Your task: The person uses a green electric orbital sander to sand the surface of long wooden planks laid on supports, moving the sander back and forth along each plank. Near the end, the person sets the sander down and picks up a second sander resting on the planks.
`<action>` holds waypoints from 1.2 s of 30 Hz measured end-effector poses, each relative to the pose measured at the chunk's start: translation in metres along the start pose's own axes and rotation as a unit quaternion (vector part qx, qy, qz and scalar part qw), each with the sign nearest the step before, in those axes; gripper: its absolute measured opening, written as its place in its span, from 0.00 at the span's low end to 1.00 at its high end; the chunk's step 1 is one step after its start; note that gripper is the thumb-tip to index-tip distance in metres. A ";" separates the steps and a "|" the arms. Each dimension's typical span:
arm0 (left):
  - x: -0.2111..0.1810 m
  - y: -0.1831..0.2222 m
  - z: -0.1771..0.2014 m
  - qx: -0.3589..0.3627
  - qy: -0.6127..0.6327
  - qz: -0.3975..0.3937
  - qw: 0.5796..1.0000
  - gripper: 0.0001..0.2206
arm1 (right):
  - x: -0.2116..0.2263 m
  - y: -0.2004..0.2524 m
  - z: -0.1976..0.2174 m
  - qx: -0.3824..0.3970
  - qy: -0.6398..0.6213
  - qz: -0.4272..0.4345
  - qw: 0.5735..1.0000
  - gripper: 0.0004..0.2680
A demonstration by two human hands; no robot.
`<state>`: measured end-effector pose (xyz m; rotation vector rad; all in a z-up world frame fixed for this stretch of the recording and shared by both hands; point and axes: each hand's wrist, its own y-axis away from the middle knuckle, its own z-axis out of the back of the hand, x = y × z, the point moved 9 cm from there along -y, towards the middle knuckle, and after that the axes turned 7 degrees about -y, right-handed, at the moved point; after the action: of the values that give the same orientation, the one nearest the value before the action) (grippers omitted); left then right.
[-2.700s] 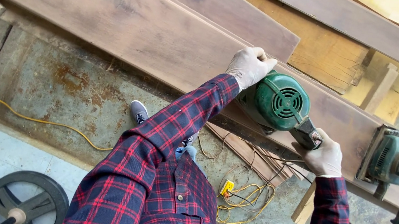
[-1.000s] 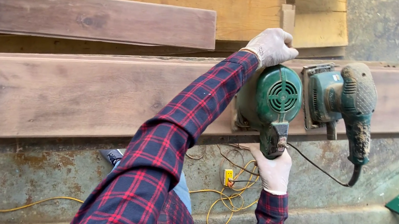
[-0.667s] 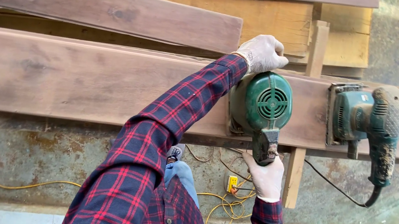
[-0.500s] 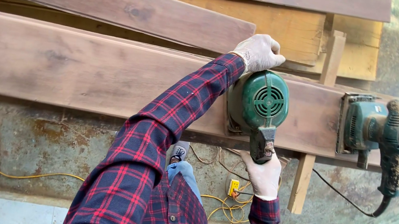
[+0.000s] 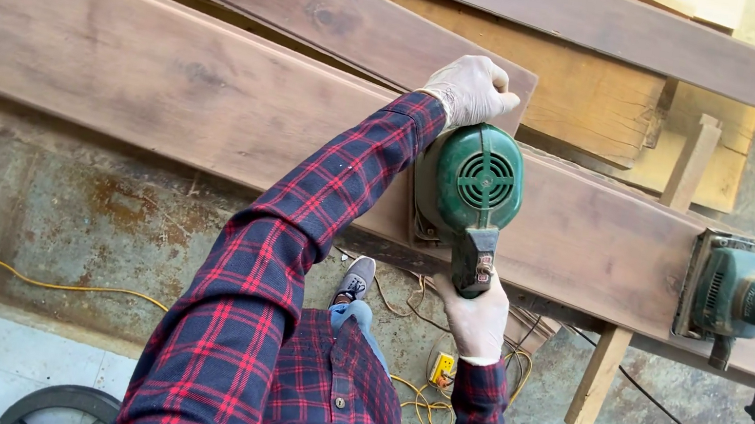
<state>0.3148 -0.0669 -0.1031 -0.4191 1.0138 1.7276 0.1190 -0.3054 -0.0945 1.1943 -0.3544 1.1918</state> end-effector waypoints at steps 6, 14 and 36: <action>0.043 0.017 0.043 -0.030 0.007 0.017 0.999 0.14 | 0.034 0.007 -0.041 0.014 0.041 0.029 0.999 0.16; 0.098 0.045 0.102 -0.090 0.028 0.040 0.995 0.14 | 0.065 0.015 -0.094 0.042 0.060 0.032 0.997 0.15; 0.262 0.128 0.250 -0.209 0.063 0.124 0.968 0.12 | 0.139 0.029 -0.250 0.160 0.137 0.121 0.970 0.17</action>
<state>0.1426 0.2758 -0.0846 -0.7015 0.8107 2.1730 0.0633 -0.0243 -0.0737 1.2637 -0.1017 1.6520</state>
